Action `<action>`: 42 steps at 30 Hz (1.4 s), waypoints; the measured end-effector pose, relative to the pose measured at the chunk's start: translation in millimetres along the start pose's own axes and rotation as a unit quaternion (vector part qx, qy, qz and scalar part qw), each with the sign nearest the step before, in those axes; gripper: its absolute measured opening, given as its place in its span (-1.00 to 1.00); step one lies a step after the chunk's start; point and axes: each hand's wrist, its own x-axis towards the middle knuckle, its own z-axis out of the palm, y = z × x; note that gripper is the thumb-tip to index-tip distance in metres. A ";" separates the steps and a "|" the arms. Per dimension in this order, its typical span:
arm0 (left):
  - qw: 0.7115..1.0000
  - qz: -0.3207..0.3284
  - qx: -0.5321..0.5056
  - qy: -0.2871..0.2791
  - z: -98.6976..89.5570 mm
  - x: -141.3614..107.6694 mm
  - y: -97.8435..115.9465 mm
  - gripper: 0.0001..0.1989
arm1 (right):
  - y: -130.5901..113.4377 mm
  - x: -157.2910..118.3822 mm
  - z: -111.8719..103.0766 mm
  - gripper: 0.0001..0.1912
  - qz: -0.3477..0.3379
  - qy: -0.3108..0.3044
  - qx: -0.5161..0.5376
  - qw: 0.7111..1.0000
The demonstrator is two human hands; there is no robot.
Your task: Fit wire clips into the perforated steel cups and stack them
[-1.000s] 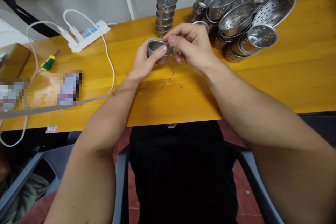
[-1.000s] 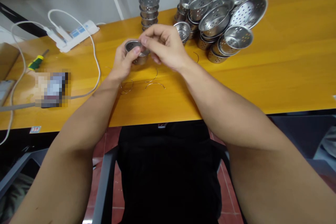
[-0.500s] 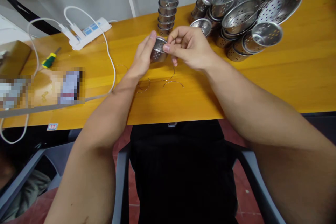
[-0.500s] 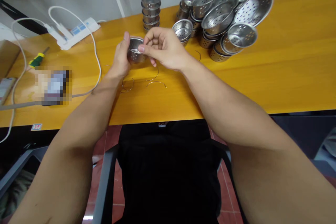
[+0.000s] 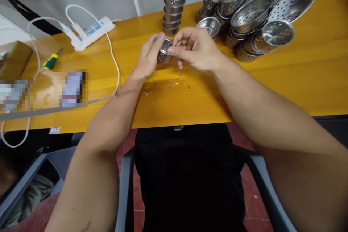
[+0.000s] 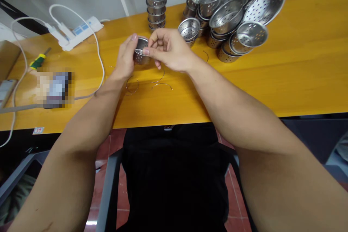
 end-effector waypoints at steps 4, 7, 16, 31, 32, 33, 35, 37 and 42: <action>1.000 -0.006 -0.003 -0.004 -0.5 -1.2 3.4 -0.13 | -6.0 -4.9 4.1 -0.22 0.002 0.017 -0.025 1.000; 1.000 0.006 0.010 0.027 4.2 -3.5 9.1 -0.10 | -6.1 -8.0 6.4 -0.24 -0.009 0.043 -0.058 0.997; 0.994 -0.001 -0.001 0.111 13.4 -2.0 8.3 -0.16 | 5.0 -6.1 1.0 -0.37 -0.108 0.146 -0.182 0.966; 0.995 0.049 0.040 0.077 12.2 -5.5 3.0 -0.21 | -2.9 -19.0 13.4 -0.33 -0.077 0.042 -0.244 0.966; 0.995 0.048 0.038 0.076 12.2 -6.3 3.9 -0.19 | -3.0 -19.6 13.9 -0.34 -0.072 0.039 -0.249 0.965; 0.995 0.047 0.035 0.077 12.6 -7.0 4.9 -0.18 | -2.7 -20.0 14.4 -0.36 -0.069 0.039 -0.252 0.964; 0.996 0.040 0.030 0.077 14.4 -7.7 7.1 -0.17 | -0.6 -20.1 15.6 -0.39 -0.070 0.048 -0.257 0.963; 0.996 0.031 0.019 0.076 16.9 -7.7 9.5 -0.18 | 2.8 -19.3 17.0 -0.42 -0.081 0.063 -0.263 0.959; 0.997 0.032 0.014 0.073 20.2 -7.4 10.6 -0.16 | 0.6 -18.6 21.8 -0.51 -0.099 0.097 -0.292 0.946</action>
